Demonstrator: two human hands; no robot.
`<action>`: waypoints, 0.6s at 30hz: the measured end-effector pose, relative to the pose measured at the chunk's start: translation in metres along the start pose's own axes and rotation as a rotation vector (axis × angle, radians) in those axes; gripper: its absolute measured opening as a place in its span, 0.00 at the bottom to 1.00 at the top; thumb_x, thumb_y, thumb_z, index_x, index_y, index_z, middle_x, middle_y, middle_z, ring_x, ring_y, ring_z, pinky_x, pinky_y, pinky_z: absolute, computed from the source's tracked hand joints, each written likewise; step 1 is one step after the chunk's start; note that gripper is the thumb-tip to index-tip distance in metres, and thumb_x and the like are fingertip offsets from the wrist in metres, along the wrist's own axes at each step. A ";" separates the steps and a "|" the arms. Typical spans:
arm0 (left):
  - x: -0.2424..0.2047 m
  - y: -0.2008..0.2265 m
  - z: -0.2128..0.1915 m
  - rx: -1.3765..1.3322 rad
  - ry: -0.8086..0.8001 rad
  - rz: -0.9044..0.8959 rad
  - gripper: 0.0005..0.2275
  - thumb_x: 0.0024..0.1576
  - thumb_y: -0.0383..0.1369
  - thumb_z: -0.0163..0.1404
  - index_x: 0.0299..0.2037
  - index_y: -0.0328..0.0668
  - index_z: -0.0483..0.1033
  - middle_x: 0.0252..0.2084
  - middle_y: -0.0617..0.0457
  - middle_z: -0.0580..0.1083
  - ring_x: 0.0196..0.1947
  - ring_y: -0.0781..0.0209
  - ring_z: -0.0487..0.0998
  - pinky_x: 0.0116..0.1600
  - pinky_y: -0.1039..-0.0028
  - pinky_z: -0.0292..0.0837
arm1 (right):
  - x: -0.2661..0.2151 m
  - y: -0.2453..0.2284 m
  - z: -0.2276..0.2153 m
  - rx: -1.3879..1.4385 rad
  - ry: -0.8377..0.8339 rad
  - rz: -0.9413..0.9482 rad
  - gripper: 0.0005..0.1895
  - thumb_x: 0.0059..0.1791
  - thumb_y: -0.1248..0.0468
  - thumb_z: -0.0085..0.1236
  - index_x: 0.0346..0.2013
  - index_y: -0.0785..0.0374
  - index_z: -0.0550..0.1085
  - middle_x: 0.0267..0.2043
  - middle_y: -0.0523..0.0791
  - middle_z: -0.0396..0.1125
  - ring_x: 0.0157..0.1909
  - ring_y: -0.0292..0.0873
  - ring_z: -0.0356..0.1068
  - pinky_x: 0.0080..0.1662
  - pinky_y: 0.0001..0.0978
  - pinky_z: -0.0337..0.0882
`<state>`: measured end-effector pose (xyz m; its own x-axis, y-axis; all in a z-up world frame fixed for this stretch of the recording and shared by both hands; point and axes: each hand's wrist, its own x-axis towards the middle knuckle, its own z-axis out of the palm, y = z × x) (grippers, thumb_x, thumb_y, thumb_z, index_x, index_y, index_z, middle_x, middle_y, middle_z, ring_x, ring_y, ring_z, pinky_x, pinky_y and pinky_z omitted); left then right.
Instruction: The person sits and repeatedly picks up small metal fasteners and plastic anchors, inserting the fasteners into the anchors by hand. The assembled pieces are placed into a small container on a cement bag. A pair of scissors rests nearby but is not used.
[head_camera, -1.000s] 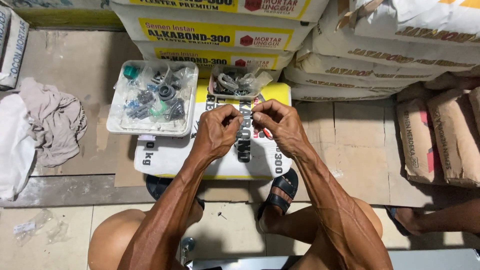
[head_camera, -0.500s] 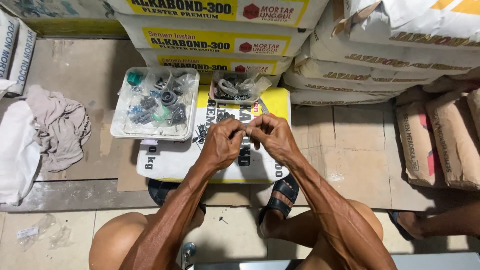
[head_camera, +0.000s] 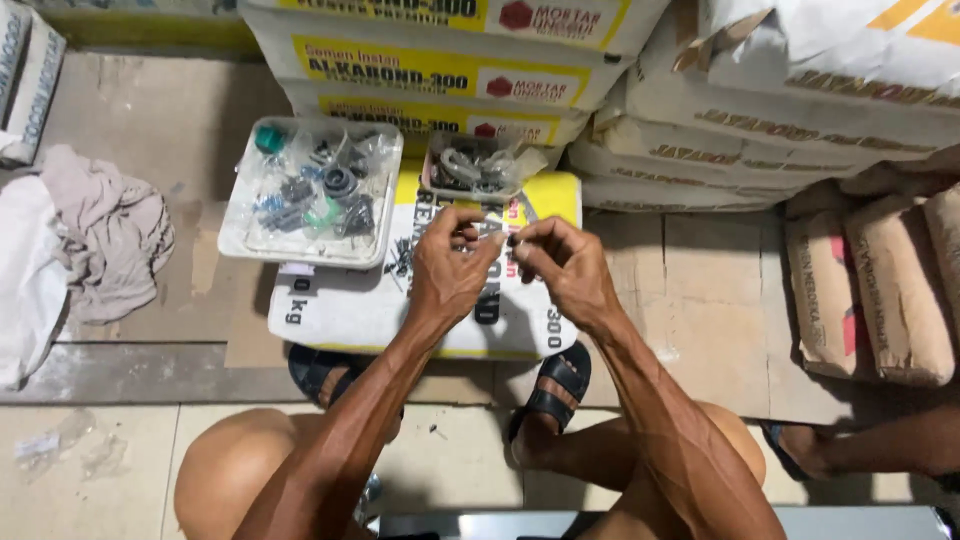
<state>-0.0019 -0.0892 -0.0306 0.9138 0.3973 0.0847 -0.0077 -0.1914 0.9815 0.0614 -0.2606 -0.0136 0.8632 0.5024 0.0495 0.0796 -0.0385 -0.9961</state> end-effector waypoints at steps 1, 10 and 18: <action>-0.003 0.002 0.001 0.004 -0.001 -0.008 0.16 0.57 0.37 0.61 0.47 0.33 0.76 0.36 0.37 0.75 0.36 0.49 0.80 0.42 0.61 0.79 | 0.000 0.000 0.003 0.005 -0.001 0.008 0.08 0.50 0.74 0.59 0.44 0.74 0.76 0.25 0.52 0.70 0.27 0.42 0.74 0.33 0.32 0.76; 0.004 -0.023 0.009 -0.230 -0.065 -0.171 0.04 0.57 0.22 0.54 0.40 0.30 0.81 0.32 0.41 0.76 0.29 0.62 0.80 0.33 0.78 0.82 | 0.008 0.017 0.010 0.089 -0.057 0.017 0.09 0.49 0.75 0.61 0.43 0.75 0.75 0.28 0.49 0.66 0.29 0.40 0.72 0.34 0.33 0.79; 0.023 -0.093 -0.002 0.216 0.116 -0.059 0.05 0.59 0.18 0.44 0.37 0.30 0.74 0.28 0.39 0.73 0.26 0.51 0.76 0.34 0.69 0.78 | -0.003 0.013 0.002 0.047 -0.059 -0.012 0.02 0.46 0.74 0.61 0.32 0.70 0.75 0.23 0.47 0.62 0.22 0.38 0.67 0.27 0.28 0.72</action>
<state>0.0191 -0.0605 -0.1199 0.8570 0.5119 0.0595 0.1432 -0.3474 0.9267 0.0589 -0.2607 -0.0269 0.8313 0.5528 0.0584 0.0652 0.0074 -0.9978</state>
